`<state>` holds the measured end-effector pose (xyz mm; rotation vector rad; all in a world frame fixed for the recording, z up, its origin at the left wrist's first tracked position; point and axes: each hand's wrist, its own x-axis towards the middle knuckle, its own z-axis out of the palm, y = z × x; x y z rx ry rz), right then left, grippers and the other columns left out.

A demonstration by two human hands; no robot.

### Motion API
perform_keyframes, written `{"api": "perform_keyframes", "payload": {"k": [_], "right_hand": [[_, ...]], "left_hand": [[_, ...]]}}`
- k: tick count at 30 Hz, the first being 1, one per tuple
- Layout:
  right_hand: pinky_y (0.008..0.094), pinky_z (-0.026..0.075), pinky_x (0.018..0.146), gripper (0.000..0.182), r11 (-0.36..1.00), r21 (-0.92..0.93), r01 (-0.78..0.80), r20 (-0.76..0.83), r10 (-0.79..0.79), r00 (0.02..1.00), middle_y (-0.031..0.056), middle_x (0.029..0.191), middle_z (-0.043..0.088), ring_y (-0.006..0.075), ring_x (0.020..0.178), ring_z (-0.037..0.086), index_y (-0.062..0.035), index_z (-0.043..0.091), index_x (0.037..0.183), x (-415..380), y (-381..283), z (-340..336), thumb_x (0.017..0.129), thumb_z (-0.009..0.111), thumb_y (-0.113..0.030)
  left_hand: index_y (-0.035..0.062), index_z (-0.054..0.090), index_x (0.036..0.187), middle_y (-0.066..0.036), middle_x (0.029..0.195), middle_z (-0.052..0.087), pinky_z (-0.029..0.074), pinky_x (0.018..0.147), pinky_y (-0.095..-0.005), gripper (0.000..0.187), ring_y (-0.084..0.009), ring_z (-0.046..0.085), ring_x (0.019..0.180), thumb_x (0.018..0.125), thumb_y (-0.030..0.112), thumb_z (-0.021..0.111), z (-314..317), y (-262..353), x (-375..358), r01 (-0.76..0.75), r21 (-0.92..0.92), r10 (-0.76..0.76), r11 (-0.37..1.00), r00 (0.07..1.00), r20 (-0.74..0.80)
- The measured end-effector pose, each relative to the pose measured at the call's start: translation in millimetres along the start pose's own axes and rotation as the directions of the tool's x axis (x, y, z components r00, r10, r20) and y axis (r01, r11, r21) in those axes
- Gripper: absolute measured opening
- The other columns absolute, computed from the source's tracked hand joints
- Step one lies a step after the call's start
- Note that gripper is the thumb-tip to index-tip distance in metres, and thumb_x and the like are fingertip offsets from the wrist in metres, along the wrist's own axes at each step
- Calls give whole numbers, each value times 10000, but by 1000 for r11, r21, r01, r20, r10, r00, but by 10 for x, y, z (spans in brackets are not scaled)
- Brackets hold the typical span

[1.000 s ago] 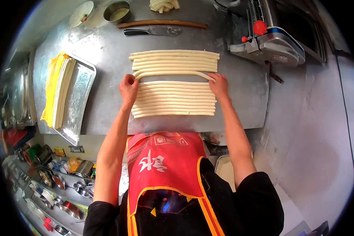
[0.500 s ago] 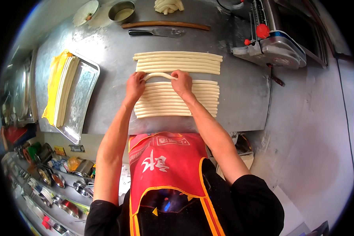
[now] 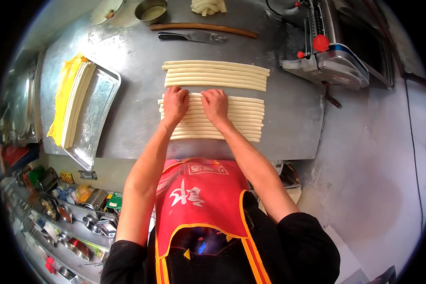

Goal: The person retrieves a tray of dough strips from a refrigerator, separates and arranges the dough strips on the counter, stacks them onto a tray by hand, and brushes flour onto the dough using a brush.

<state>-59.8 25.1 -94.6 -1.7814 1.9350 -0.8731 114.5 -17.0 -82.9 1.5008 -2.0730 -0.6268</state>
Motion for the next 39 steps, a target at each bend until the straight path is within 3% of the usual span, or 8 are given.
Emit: {"api": "perform_keyframes", "payload": {"k": [7, 16, 20, 26, 31, 34, 36, 39], "right_hand": [[432, 464, 915, 166, 972, -237, -2, 93, 25, 995, 58, 990, 726, 285, 997, 618, -134, 765, 948, -58, 776, -794, 833, 692, -229], [410, 461, 928, 150, 991, -135, -14, 128, 31, 991, 26, 1004, 718, 265, 1032, 603, -136, 769, 955, -124, 1193, -1258, 878, 649, -183], [406, 473, 929, 171, 968, -245, -50, -63, 36, 997, 36, 994, 715, 278, 1036, 598, -118, 761, 997, -283, 1341, -1285, 906, 625, -171], [388, 509, 881, 197, 979, -149, -138, -169, 112, 979, 98, 978, 721, 304, 989, 621, -95, 746, 1062, -372, 1443, -1357, 923, 622, -159], [391, 537, 762, 248, 924, -58, -378, -167, 364, 916, 142, 885, 728, 311, 812, 677, -32, 731, 1048, -87, 1465, -1443, 943, 613, -223], [378, 530, 725, 289, 856, 12, -516, -154, 512, 845, 145, 860, 730, 304, 776, 690, -15, 733, 993, 100, 1452, -1326, 919, 657, -284], [366, 525, 715, 298, 818, -14, -574, -185, 562, 806, 140, 838, 728, 284, 771, 690, -14, 730, 964, 165, 1353, -1306, 905, 674, -301], [349, 518, 702, 295, 750, -8, -661, -182, 649, 739, 127, 821, 727, 254, 753, 684, -16, 724, 924, 284, 1257, -1299, 886, 693, -307]], "left_hand": [[99, 735, 922, -76, 947, 642, 478, 829, -428, 99, -305, 587, 945, 847, 92, 670, -50, -100, -54, -48, 4, 48, 999, 999, -16], [92, 721, 975, -75, 989, 657, 465, 874, -421, 143, -301, 586, 964, 846, 86, 661, -113, -198, -132, -77, 97, 83, 992, 995, -59], [84, 713, 988, -82, 1019, 662, 469, 883, -415, 157, -295, 593, 977, 843, 68, 655, -271, -395, -247, 27, 138, -7, 990, 989, -147], [44, 722, 1018, -109, 1029, 644, 511, 808, -375, 184, -287, 616, 894, 875, 21, 608, -225, -483, -303, 364, -219, -398, 905, 907, -137], [19, 729, 1016, -110, 1005, 678, 512, 805, -325, 184, -225, 648, 881, 886, 95, 623, -338, -504, -171, 332, -66, -338, 941, 931, -136], [5, 735, 996, -119, 939, 707, 522, 793, -341, 215, -242, 666, 839, 873, 165, 660, -315, -357, 68, 416, -126, -433, 901, 882, -185], [-5, 741, 970, -130, 849, 717, 533, 765, -369, 250, -275, 675, 760, 857, 210, 686, -197, -430, 155, 513, -379, -575, 770, 816, -63], [-3, 731, 876, -136, 762, 708, 528, 708, -373, 243, -272, 670, 699, 848, 236, 696, -92, -425, 208, 573, -228, -607, 787, 786, -120]]}}
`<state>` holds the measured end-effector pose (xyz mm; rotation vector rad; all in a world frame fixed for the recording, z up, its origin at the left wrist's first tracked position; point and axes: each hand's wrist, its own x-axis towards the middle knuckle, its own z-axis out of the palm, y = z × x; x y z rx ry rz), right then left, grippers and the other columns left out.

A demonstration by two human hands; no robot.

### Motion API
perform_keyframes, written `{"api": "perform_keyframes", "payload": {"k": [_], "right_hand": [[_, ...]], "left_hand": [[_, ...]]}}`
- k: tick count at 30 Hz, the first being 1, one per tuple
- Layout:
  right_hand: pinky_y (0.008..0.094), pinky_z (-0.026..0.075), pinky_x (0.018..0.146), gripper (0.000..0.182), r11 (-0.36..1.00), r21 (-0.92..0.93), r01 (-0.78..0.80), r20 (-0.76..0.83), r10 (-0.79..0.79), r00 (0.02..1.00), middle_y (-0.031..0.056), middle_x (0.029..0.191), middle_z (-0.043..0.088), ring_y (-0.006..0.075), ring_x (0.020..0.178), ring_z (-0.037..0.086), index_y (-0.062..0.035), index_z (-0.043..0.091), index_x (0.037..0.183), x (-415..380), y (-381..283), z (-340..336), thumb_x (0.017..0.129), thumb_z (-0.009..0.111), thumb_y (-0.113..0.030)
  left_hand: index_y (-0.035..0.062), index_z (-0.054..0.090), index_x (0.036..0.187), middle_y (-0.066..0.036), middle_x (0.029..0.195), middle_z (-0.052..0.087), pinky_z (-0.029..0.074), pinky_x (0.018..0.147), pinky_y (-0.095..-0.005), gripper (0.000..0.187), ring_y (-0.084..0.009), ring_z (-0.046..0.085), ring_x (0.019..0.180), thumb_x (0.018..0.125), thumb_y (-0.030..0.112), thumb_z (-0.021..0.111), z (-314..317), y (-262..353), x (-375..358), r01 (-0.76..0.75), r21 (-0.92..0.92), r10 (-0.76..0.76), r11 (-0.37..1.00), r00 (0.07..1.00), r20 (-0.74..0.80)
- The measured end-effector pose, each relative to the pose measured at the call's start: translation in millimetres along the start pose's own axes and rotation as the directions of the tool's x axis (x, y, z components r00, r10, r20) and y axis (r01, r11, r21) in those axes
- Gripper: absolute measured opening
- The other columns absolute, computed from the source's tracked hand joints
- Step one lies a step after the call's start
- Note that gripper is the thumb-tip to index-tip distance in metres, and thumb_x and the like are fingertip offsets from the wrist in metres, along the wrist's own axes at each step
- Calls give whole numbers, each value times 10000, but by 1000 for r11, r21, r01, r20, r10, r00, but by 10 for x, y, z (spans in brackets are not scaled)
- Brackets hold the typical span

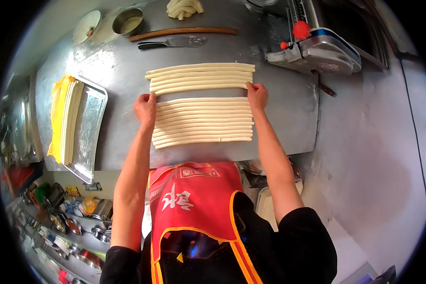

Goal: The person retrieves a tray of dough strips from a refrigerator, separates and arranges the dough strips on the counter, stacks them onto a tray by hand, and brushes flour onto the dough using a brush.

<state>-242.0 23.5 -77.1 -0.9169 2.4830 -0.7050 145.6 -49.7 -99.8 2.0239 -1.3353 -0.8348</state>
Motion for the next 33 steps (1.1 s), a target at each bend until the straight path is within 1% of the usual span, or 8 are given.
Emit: {"api": "perform_keyframes", "payload": {"k": [2, 5, 8, 10, 15, 18, 26, 33], "right_hand": [[344, 516, 699, 280, 998, 20, -53, 40, 53, 998, 118, 826, 727, 242, 742, 679, -20, 720, 913, -11, 48, 19, 882, 696, -297], [339, 521, 695, 223, 913, 397, 94, 52, -124, 991, 106, 836, 724, 231, 695, 659, -24, 719, 946, 11, 316, 37, 882, 681, -234], [351, 531, 762, 186, 923, 359, 142, 136, -202, 970, 102, 913, 728, 262, 780, 662, -46, 726, 997, 17, 417, -67, 861, 675, -163], [380, 524, 857, 214, 823, -101, 559, 129, -547, 827, 103, 987, 724, 298, 924, 651, -69, 735, 1034, 47, 446, -111, 840, 670, -133], [410, 504, 896, 260, 804, -41, 593, 247, -567, 786, 106, 1055, 715, 327, 1015, 626, -90, 740, 1061, -233, -86, 189, 814, 664, -123], [425, 511, 864, 241, 803, 48, 594, 209, -589, 781, 93, 992, 719, 332, 965, 633, -115, 746, 1019, -437, -346, 630, 793, 662, -120], [430, 506, 860, 210, 928, 28, 371, 327, -359, 874, 91, 943, 714, 319, 970, 634, -114, 738, 968, -563, -517, 624, 772, 663, -96], [427, 489, 885, 155, 796, 48, 603, 309, -586, 749, 73, 967, 718, 307, 994, 619, -141, 775, 904, -902, -829, 1055, 809, 664, -193]], "left_hand": [[4, 691, 804, -137, 745, 693, 518, 682, -375, 222, -273, 655, 678, 835, 223, 707, -2, 86, -57, 13, 99, -11, 995, 1000, -15], [11, 672, 860, -140, 765, 691, 517, 676, -384, 174, -287, 647, 670, 833, 180, 701, -40, 165, -115, -79, 1, 79, 997, 996, 51], [15, 654, 945, -139, 813, 685, 521, 702, -387, 137, -291, 652, 725, 833, 92, 673, -111, 38, -79, -196, -41, 200, 980, 969, 144], [16, 653, 959, -141, 854, 681, 522, 728, -390, 140, -300, 652, 776, 830, 69, 665, -156, -49, -12, -230, -87, 243, 969, 947, 210], [35, 669, 977, -145, 1016, 634, 489, 850, -458, 194, -375, 576, 967, 788, 2, 638, -155, 47, -17, -633, 154, 581, 759, 765, 280], [42, 667, 959, -138, 987, 638, 481, 863, -470, 204, -371, 572, 977, 771, -19, 618, 67, 118, -153, -514, 92, 500, 853, 855, 134], [51, 662, 914, -132, 991, 649, 464, 879, -451, 182, -357, 569, 1000, 741, 11, 622, -97, 9, -15, -465, 153, 425, 872, 874, 234], [68, 742, 928, -110, 983, 667, 464, 892, -433, 197, -331, 582, 1012, 747, 86, 666, 109, 223, -229, -539, 140, 493, 830, 828, 267]]}}
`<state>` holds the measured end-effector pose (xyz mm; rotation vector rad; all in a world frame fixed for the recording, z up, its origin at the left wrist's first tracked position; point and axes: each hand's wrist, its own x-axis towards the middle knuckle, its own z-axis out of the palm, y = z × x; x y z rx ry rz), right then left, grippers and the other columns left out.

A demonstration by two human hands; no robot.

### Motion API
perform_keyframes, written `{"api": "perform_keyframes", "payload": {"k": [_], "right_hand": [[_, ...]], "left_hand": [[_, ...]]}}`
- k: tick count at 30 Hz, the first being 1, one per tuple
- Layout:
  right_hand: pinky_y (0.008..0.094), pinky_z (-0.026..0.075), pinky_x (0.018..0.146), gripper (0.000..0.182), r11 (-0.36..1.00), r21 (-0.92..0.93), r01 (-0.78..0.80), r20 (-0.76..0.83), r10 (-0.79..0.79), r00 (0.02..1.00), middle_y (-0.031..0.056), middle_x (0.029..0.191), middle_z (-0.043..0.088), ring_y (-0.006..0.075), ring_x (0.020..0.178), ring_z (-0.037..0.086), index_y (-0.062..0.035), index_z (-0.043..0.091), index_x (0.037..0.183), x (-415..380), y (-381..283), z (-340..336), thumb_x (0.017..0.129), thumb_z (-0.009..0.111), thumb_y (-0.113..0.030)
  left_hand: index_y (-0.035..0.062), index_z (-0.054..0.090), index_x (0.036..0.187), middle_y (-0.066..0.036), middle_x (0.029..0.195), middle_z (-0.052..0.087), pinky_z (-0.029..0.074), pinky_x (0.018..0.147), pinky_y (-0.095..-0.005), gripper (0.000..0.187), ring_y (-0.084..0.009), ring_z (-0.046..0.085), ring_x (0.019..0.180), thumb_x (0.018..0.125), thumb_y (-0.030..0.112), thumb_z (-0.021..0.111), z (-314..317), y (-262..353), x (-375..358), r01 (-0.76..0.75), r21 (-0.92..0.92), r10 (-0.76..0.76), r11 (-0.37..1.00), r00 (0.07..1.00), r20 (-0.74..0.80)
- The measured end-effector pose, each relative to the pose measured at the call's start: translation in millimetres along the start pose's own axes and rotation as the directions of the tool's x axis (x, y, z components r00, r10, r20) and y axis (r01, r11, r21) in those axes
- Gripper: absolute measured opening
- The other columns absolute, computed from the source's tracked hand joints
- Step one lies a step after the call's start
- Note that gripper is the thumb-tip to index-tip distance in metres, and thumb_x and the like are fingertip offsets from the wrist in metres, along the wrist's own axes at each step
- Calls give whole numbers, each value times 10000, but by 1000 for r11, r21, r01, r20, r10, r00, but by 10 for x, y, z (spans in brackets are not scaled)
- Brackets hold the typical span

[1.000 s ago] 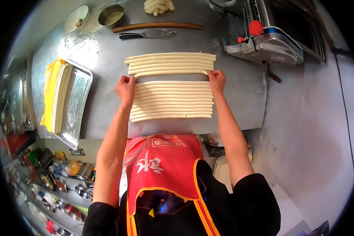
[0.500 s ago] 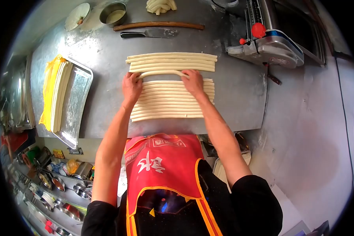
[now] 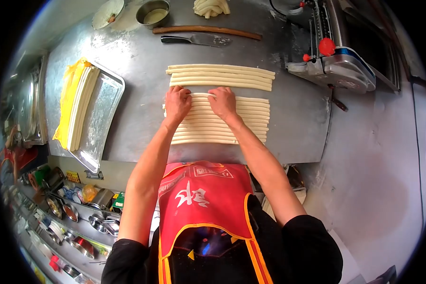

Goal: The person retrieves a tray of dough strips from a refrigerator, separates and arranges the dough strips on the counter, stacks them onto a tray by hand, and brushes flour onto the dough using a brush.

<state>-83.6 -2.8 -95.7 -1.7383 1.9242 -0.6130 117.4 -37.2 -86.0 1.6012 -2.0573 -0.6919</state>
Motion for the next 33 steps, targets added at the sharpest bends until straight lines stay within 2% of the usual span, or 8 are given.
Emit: {"api": "perform_keyframes", "payload": {"k": [6, 15, 18, 20, 24, 26, 30, 33], "right_hand": [[434, 462, 909, 168, 997, 55, 54, -15, -54, 998, 54, 1005, 717, 289, 1011, 608, -154, 770, 966, -116, 70, -110, 863, 639, -171], [413, 467, 924, 179, 944, -328, -26, -240, -57, 969, 44, 1033, 731, 290, 1051, 609, -105, 754, 1005, -582, 1215, -1093, 897, 617, -144], [421, 493, 880, 194, 980, -161, -120, -295, 68, 953, 49, 1013, 735, 300, 1021, 628, -115, 751, 1035, -575, 1341, -1184, 915, 610, -175], [419, 523, 834, 233, 891, -17, -454, -222, 440, 870, 88, 956, 739, 328, 926, 661, -87, 738, 1069, -486, 1327, -1211, 919, 619, -219], [421, 537, 781, 300, 903, 120, -412, -352, 426, 833, 132, 894, 733, 344, 843, 676, -47, 725, 1060, -195, 1381, -1082, 896, 650, -287], [388, 534, 735, 316, 815, 145, -561, -323, 575, 752, 166, 860, 727, 316, 786, 693, -7, 721, 979, -52, 1213, -1091, 875, 688, -303], [371, 528, 707, 312, 770, 111, -628, -366, 619, 695, 145, 808, 716, 284, 743, 682, -5, 687, 873, 54, 1294, -970, 842, 724, -313], [282, 501, 660, 155, 825, 381, -418, -354, 547, 759, 48, 735, 663, 116, 690, 610, -13, 644, 847, 15, 1529, -911, 789, 742, -119]], "left_hand": [[96, 745, 910, -92, 945, 661, 474, 856, -439, 119, -320, 586, 952, 811, 112, 682, -96, -101, -43, -79, -40, 78, 996, 997, -29], [52, 710, 967, -106, 981, 662, 490, 834, -418, 146, -336, 600, 920, 847, 19, 634, -252, -396, -278, -37, -49, 26, 998, 976, -215], [36, 706, 996, -116, 972, 667, 489, 841, -415, 163, -331, 596, 916, 866, 29, 609, -244, -407, -233, -36, -22, 31, 999, 977, -213], [17, 710, 1019, -129, 978, 681, 499, 843, -409, 185, -320, 619, 908, 881, 98, 620, -225, -433, -194, 133, -27, -136, 991, 975, -174], [3, 723, 997, -147, 918, 703, 517, 823, -406, 242, -324, 653, 864, 873, 200, 659, -186, -311, 107, 349, -226, -390, 909, 904, -173], [4, 736, 970, -160, 844, 709, 531, 792, -408, 296, -341, 673, 807, 843, 268, 694, -123, -289, 209, 458, -352, -516, 816, 852, -86], [9, 726, 898, -161, 779, 700, 529, 752, -418, 284, -348, 665, 751, 828, 284, 703, -86, -218, 242, 560, -119, -573, 820, 804, -161], [3, 648, 771, -125, 751, 686, 512, 680, -404, 240, -286, 632, 671, 823, 231, 703, -77, -189, 229, 476, -115, -489, 872, 850, -195]]}}
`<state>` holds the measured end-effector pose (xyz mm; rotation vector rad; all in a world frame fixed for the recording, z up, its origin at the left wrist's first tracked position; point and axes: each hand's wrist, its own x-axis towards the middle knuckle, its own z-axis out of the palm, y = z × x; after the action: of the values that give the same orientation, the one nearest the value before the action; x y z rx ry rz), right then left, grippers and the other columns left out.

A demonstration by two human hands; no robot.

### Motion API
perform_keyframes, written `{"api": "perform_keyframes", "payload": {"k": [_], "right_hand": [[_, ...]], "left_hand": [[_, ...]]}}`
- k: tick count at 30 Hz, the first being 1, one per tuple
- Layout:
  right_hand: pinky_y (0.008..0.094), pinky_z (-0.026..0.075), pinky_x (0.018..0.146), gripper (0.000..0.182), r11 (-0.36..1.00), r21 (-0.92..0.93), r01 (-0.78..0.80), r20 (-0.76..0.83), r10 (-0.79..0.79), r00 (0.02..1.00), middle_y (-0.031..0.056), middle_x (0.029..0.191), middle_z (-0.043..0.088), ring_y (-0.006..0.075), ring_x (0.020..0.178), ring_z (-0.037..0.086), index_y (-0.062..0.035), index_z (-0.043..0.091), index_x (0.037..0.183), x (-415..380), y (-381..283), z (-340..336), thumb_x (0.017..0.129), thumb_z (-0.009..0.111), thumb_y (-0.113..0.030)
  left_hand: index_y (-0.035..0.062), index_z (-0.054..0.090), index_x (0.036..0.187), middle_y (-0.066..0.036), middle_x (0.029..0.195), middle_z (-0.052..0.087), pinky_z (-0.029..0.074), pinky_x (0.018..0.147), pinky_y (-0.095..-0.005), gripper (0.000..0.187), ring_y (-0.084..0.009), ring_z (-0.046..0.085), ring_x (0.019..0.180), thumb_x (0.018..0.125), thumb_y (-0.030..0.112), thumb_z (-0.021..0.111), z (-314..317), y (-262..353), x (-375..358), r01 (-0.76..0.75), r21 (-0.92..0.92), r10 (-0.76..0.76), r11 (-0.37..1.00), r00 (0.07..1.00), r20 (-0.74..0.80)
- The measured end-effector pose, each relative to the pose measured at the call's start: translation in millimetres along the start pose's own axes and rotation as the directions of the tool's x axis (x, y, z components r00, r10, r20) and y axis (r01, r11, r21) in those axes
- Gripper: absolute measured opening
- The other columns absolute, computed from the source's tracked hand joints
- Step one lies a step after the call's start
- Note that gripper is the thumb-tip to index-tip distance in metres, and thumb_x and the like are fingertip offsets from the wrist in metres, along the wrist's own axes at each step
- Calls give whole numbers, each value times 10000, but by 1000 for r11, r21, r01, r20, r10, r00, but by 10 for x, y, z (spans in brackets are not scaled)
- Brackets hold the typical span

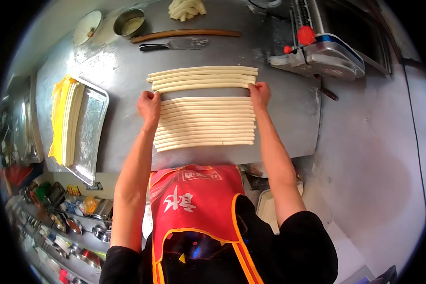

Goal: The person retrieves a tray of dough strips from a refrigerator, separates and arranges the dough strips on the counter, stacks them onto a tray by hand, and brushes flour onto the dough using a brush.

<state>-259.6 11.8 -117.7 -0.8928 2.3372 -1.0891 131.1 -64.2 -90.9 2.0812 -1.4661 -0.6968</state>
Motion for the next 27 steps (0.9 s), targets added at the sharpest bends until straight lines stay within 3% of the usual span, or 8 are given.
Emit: {"api": "perform_keyframes", "payload": {"k": [3, 5, 7, 10, 14, 16, 20, 27], "right_hand": [[254, 494, 676, 91, 898, 439, -39, 73, 7, 997, 40, 785, 670, 83, 725, 602, -4, 651, 881, -91, -24, -94, 800, 693, -12], [247, 500, 720, 130, 937, 340, -77, 148, 28, 989, 56, 873, 694, 94, 764, 615, 1, 669, 918, -106, -5, -171, 801, 651, 52], [288, 517, 791, 184, 991, -65, 121, 252, -101, 963, 86, 959, 720, 172, 840, 660, -26, 700, 985, -97, 82, -225, 805, 670, -11], [347, 524, 853, 241, 761, -411, 502, 336, -386, 860, 108, 1017, 724, 273, 926, 676, -69, 720, 1048, -158, -108, -253, 811, 683, -93], [384, 517, 881, 270, 815, -320, 483, 350, -371, 860, 118, 1028, 720, 314, 984, 665, -91, 725, 1078, -312, -402, 94, 817, 678, -146], [408, 501, 905, 259, 935, -134, 329, 453, -237, 859, 109, 1006, 720, 310, 1029, 633, -101, 726, 1053, -401, -507, 295, 802, 667, -126], [405, 510, 879, 251, 963, -214, 166, 502, -38, 864, 86, 975, 722, 305, 1018, 638, -98, 722, 1032, -478, -667, 352, 786, 676, -120], [400, 505, 885, 184, 869, -234, 436, 442, -304, 844, 73, 992, 725, 295, 1013, 634, -105, 736, 961, -719, -837, 665, 792, 663, -103]], "left_hand": [[2, 634, 787, -61, 691, 640, 496, 644, -329, 148, -167, 579, 640, 811, 132, 698, -25, -21, 11, -1, -311, 14, 950, 999, 40], [-3, 618, 814, -23, 722, 613, 474, 637, -268, 60, -90, 528, 665, 814, 40, 660, -38, -61, 10, 50, -377, -15, 925, 995, 94], [-6, 617, 841, -30, 798, 627, 476, 651, -256, 27, -79, 529, 694, 830, 17, 622, -46, -154, 61, 24, -595, 128, 804, 969, 211], [-3, 673, 957, -120, 908, 668, 516, 737, -322, 174, -209, 618, 775, 807, -10, 587, -79, -242, 73, -180, -379, 283, 908, 930, 234], [14, 708, 1035, -173, 1032, 668, 503, 896, -429, 280, -373, 610, 996, 775, 23, 605, -44, -12, -4, -414, -88, 422, 906, 868, 261], [16, 709, 1022, -159, 1043, 666, 492, 916, -436, 266, -368, 596, 1025, 776, 34, 612, 8, 20, -38, -403, -68, 405, 913, 871, 278], [42, 709, 958, -131, 1012, 664, 490, 896, -439, 245, -352, 582, 1014, 742, 5, 599, -70, -80, 48, -361, -67, 366, 930, 892, 266], [77, 719, 900, -85, 953, 654, 466, 879, -438, 198, -330, 578, 974, 743, 7, 620, 79, 91, -91, -525, -38, 521, 850, 828, 205]]}}
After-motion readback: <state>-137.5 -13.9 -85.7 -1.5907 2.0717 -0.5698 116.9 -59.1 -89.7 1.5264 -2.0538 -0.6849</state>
